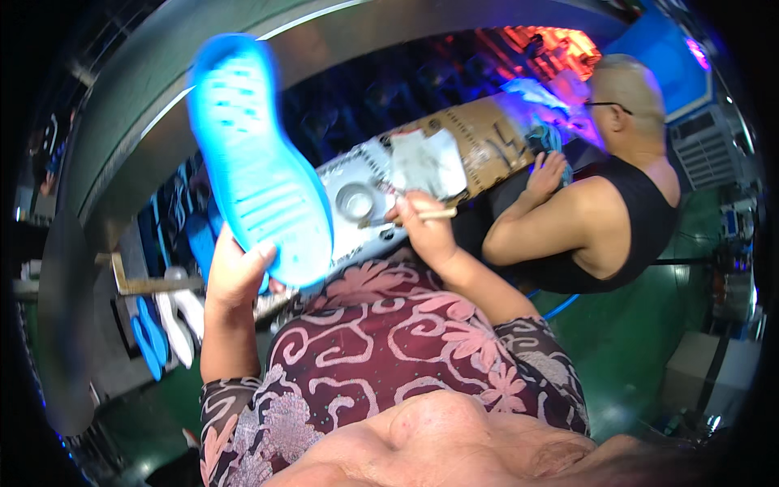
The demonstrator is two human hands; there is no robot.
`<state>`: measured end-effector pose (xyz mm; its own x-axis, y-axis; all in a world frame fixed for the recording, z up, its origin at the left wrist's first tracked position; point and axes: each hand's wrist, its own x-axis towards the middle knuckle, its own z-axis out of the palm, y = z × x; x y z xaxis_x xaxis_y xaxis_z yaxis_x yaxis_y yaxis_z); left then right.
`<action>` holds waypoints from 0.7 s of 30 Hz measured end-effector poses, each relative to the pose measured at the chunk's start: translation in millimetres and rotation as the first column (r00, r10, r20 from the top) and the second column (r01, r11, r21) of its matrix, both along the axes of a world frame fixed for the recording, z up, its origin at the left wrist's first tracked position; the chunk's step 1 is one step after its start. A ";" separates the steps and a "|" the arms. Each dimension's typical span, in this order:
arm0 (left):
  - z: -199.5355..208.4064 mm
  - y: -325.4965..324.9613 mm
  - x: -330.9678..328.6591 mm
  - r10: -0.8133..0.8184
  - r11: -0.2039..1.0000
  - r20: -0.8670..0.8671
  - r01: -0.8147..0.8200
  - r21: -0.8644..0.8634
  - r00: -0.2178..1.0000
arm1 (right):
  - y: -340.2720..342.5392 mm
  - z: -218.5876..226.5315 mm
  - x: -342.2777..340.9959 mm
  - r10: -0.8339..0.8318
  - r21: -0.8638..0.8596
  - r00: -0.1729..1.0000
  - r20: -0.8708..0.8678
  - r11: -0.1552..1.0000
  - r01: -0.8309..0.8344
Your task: The person repeatedly picks up shoe soles, applies liquid from a container onto the soles using a brush, and places them onto a conveyor belt.
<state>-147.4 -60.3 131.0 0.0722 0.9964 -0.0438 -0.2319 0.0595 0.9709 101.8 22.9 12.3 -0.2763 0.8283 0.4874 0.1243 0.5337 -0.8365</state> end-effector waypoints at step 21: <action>-88.9 93.7 -17.2 -0.071 0.997 -0.231 0.067 -0.026 0.970 | -8.3 -27.1 1.1 -0.107 -0.432 0.992 -0.072 0.900 0.066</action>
